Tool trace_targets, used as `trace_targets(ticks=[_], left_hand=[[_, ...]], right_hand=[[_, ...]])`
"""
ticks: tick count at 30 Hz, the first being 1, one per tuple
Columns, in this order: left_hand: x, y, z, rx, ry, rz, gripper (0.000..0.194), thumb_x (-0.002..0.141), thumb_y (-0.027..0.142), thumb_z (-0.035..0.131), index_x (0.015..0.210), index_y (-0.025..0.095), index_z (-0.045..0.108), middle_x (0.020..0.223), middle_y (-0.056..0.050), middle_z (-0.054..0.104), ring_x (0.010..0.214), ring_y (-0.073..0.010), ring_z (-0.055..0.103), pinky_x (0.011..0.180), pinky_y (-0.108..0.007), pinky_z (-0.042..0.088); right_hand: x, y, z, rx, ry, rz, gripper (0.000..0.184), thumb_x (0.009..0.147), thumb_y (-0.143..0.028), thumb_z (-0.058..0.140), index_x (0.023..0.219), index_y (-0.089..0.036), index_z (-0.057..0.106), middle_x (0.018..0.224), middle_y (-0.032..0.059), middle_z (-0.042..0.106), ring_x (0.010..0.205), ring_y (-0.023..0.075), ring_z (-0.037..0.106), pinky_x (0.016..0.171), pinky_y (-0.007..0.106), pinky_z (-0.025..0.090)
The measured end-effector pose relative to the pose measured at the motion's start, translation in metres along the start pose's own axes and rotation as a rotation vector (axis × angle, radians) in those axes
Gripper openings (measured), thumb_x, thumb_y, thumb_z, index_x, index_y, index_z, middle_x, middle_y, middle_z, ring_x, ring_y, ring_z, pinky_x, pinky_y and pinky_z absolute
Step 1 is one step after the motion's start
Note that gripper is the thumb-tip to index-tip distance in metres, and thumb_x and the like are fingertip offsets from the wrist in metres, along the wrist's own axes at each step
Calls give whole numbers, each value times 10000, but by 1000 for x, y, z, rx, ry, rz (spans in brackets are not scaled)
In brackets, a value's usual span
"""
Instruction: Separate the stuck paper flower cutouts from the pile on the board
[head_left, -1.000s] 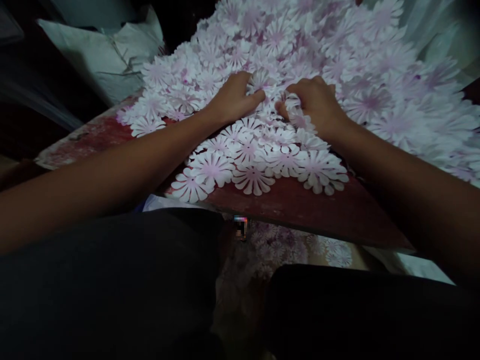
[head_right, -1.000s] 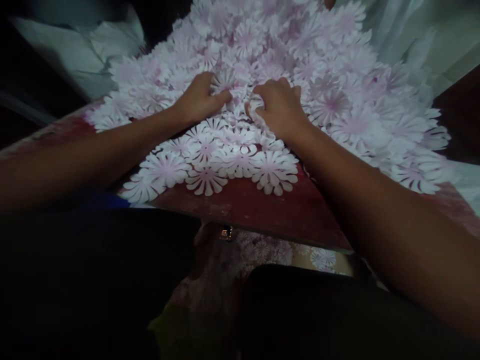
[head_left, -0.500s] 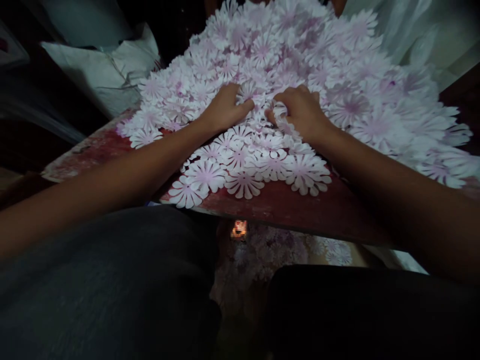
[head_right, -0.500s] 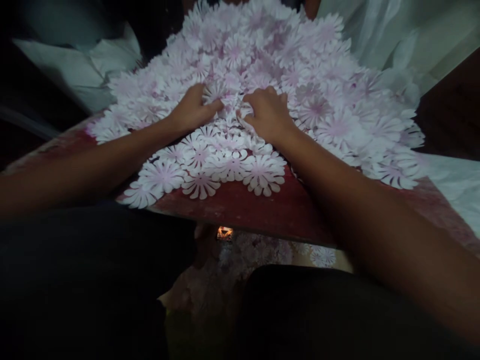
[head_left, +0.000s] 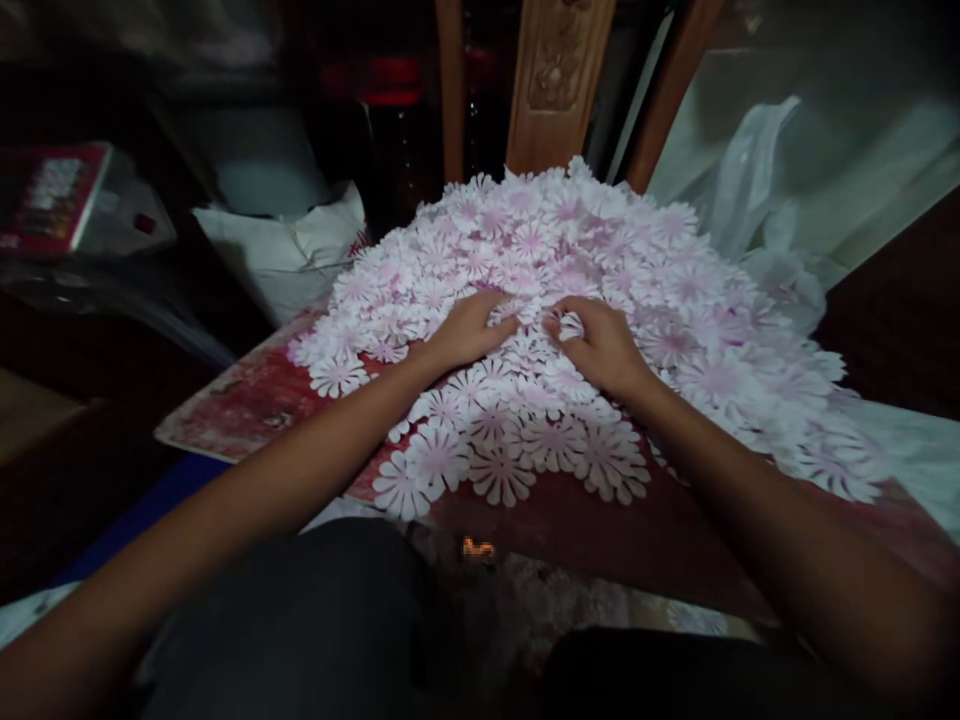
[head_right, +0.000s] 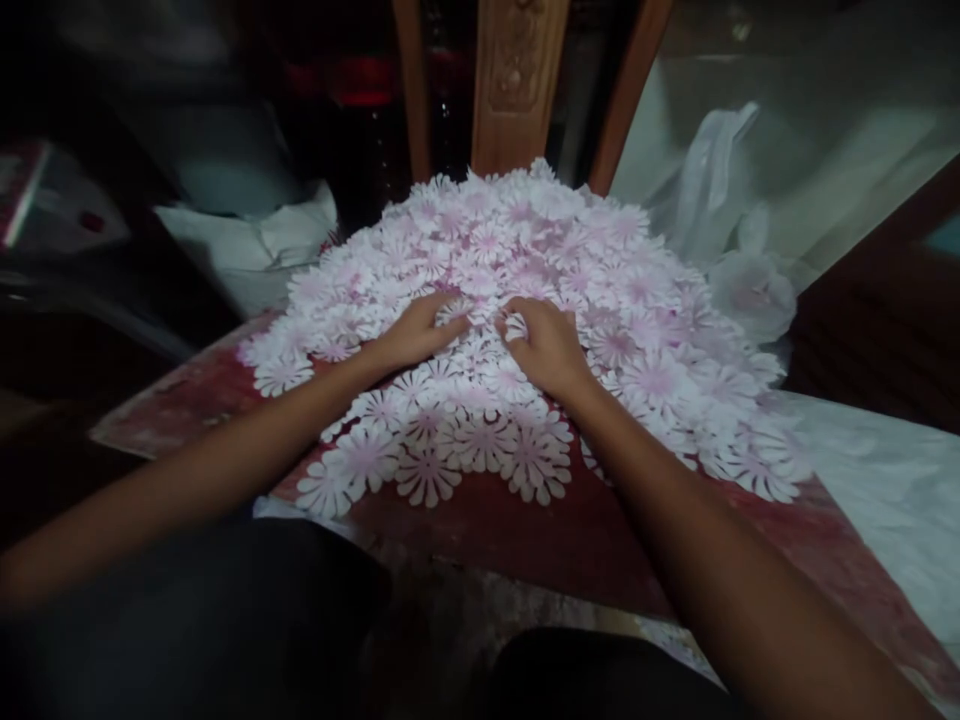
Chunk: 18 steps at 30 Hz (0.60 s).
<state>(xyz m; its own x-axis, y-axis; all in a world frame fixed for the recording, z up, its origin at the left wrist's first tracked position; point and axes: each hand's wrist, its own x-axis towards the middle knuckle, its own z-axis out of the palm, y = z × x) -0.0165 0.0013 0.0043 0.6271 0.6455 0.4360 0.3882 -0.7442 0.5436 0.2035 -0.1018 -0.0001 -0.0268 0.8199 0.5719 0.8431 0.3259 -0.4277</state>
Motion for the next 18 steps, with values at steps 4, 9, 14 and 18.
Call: trace_targets(ticks=[4, 9, 14, 18], left_hand=[[-1, 2, -1, 52, -33, 10, 367, 1039, 466, 580, 1194, 187, 762, 1263, -139, 819, 1228, -323, 735, 1168, -532, 570], [-1, 1, 0, 5, -19, 11, 367, 1035, 480, 603, 1191, 195, 772, 1276, -137, 820, 1232, -316, 737, 1165, -529, 573], [-1, -1, -2, -97, -4, 25, 291, 990, 378, 645, 1171, 193, 777, 1235, -111, 822, 1188, -291, 742, 1112, -480, 579], [-1, 1, -5, -98, -36, 48, 265, 986, 408, 645, 1076, 183, 750, 1115, -90, 804, 1076, -260, 724, 1023, -422, 553]], right_hand=[[4, -1, -5, 98, 4, 106, 338, 1027, -543, 542, 870, -246, 580, 870, 81, 683, 854, 268, 601, 861, 422, 462], [2, -5, -13, 306, 94, 218, 495, 991, -678, 531, 742, -253, 482, 760, 44, 582, 763, 220, 527, 770, 378, 433], [1, -4, -15, 470, 108, 306, 460, 868, -666, 714, 762, -224, 644, 792, 48, 661, 782, 220, 589, 824, 396, 493], [2, -3, -13, 531, 130, 335, 390, 722, -564, 876, 838, -207, 768, 931, 85, 774, 899, 262, 689, 941, 445, 544]])
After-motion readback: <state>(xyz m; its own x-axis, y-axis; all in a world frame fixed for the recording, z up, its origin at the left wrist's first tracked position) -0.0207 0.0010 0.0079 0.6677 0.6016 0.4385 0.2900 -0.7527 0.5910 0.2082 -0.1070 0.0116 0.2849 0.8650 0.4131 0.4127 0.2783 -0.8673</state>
